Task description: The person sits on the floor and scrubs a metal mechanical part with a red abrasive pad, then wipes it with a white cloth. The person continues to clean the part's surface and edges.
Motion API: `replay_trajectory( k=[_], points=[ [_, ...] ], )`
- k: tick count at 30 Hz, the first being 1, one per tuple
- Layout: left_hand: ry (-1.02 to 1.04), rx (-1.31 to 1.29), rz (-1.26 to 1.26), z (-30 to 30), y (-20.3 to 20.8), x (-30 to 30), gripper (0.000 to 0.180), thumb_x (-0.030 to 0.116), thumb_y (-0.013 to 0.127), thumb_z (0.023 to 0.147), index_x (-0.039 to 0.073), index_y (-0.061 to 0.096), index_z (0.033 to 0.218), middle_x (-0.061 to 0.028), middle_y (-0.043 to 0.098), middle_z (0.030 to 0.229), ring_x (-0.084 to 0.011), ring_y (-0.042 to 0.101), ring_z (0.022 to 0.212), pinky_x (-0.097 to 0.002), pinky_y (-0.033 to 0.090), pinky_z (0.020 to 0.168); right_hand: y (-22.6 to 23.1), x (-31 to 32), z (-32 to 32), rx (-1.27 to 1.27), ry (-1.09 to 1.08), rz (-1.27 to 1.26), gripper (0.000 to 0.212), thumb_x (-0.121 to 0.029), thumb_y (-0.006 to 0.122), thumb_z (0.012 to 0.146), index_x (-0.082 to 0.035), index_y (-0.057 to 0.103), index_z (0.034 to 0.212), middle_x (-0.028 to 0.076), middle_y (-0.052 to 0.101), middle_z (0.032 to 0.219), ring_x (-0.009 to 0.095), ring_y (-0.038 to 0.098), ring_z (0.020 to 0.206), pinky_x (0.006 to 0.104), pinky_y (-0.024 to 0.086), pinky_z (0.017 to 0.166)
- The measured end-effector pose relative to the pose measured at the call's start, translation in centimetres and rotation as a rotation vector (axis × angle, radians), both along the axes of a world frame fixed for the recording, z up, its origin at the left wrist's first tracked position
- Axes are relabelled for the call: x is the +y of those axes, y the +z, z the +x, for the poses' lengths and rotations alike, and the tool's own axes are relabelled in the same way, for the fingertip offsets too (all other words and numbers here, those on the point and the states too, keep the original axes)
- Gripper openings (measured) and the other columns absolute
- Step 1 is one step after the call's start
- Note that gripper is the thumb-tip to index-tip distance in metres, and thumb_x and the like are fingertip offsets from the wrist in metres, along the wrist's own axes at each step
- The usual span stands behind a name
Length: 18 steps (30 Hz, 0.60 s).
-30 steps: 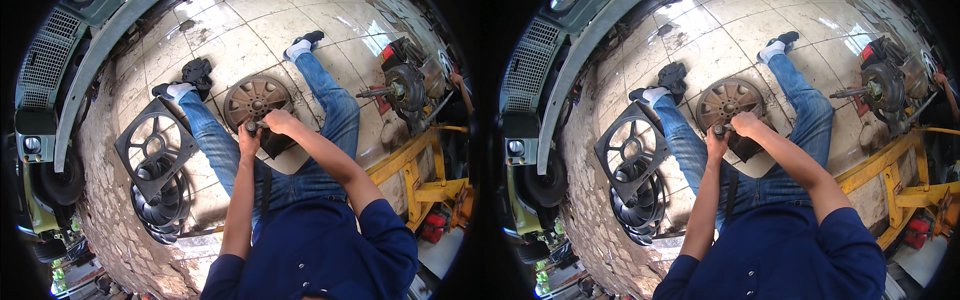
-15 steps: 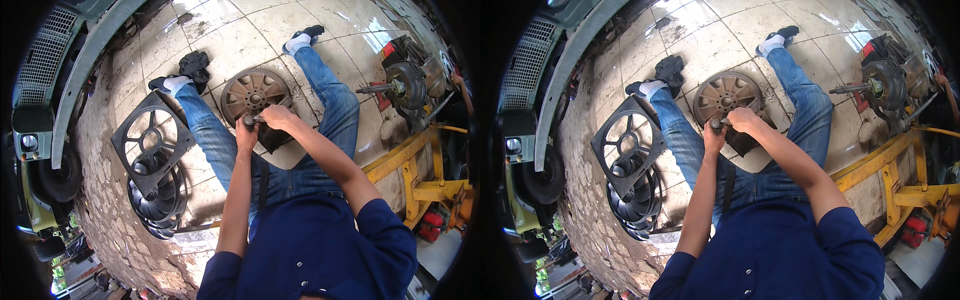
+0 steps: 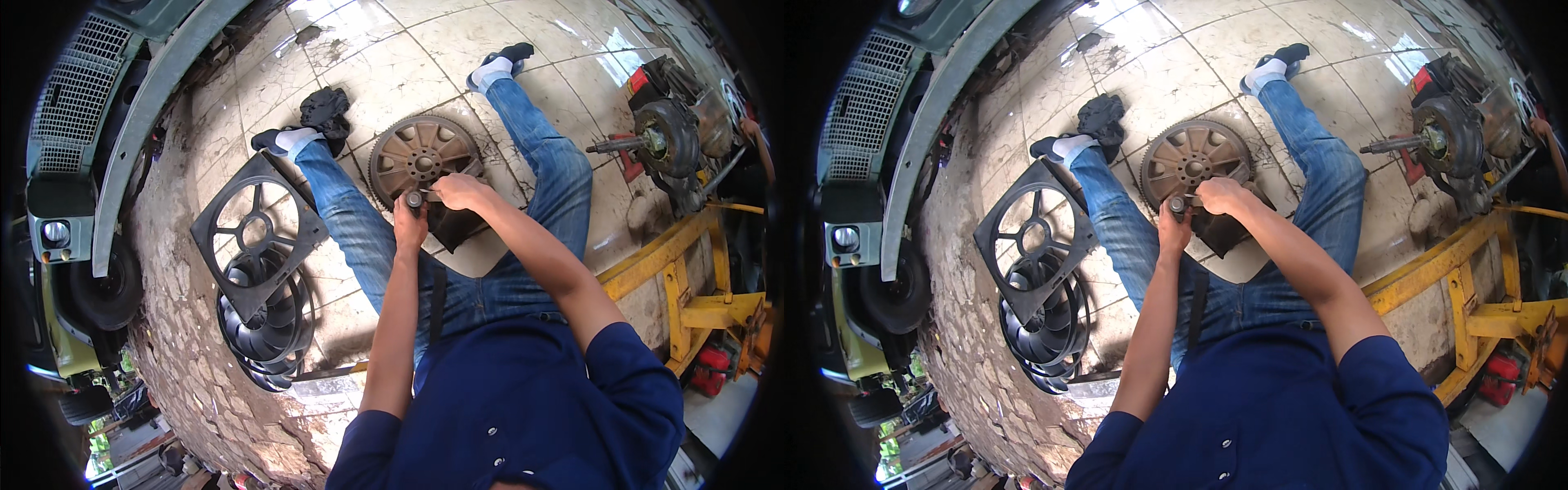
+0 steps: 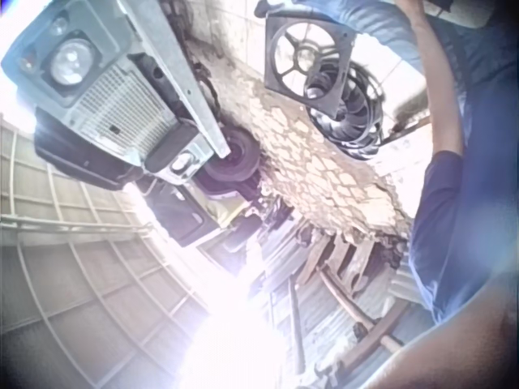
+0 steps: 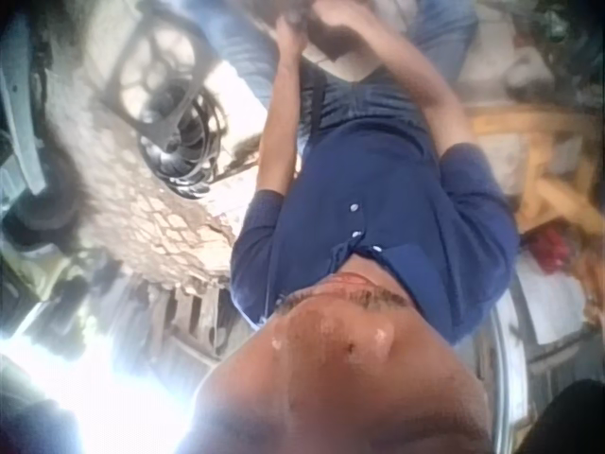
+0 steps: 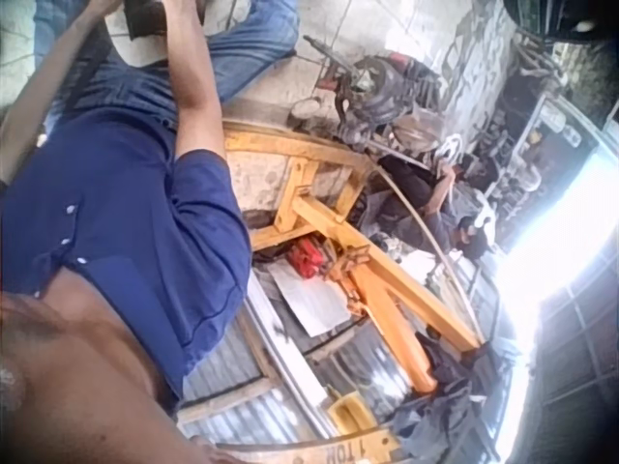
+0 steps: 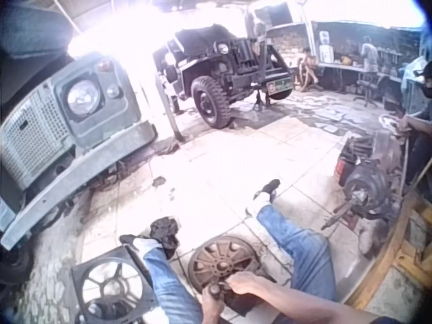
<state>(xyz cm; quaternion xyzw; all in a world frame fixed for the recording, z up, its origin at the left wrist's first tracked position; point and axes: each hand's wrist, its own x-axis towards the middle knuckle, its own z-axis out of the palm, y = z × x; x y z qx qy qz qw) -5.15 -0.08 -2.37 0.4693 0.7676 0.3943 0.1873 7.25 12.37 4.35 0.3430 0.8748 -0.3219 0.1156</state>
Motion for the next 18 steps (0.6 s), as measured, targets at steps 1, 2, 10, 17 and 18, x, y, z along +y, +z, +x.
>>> replay_trajectory(
  k=[1,2,10,17,18],
  points=[
    [-0.014,0.011,0.025,-0.1,0.1,0.1,0.048,0.013,0.070,0.083,0.005,0.050,0.126,-0.0185,0.056,0.119,-0.0367,0.056,0.112,-0.0429,0.047,0.092,0.1,0.2,0.0,0.024,-0.016,-0.018,0.034,-0.015,0.049,0.089,-0.014,0.067,0.117,0.020,0.067,0.101,0.038,0.064,0.095,0.0480,0.050,0.081],
    [-0.021,0.017,0.044,0.1,0.2,-0.1,0.047,0.013,0.070,0.083,0.005,0.050,0.125,-0.0182,0.056,0.119,-0.0371,0.056,0.112,-0.0429,0.047,0.092,0.6,0.0,0.2,0.042,-0.026,-0.043,0.033,-0.014,0.049,0.089,-0.014,0.067,0.117,0.020,0.067,0.101,0.039,0.064,0.095,0.0479,0.050,0.081],
    [0.012,0.018,-0.054,0.2,1.4,-0.5,0.046,0.022,0.071,0.084,0.011,0.053,0.124,-0.0136,0.059,0.121,-0.0352,0.058,0.111,-0.0428,0.049,0.090,0.0,-1.0,0.3,0.073,-0.015,0.005,0.030,-0.017,0.046,0.091,-0.015,0.067,0.113,0.018,0.067,0.104,0.037,0.063,0.098,0.0483,0.050,0.084],
    [0.023,-0.021,-0.068,0.1,1.2,-0.3,0.048,0.014,0.072,0.080,0.010,0.052,0.124,-0.0154,0.057,0.120,-0.0361,0.057,0.111,-0.0422,0.048,0.092,-0.4,-1.9,1.2,0.159,-0.050,0.068,0.031,-0.018,0.046,0.092,-0.016,0.064,0.117,0.017,0.068,0.102,0.036,0.064,0.096,0.0482,0.050,0.080],
    [0.024,-0.029,-0.067,0.1,1.2,-0.4,0.049,0.014,0.072,0.080,0.010,0.052,0.124,-0.0154,0.057,0.120,-0.0360,0.056,0.112,-0.0421,0.048,0.093,0.0,-2.1,1.2,0.162,-0.045,0.076,0.031,-0.017,0.046,0.092,-0.016,0.064,0.118,0.016,0.067,0.103,0.035,0.064,0.097,0.0475,0.051,0.081]
  ],
)
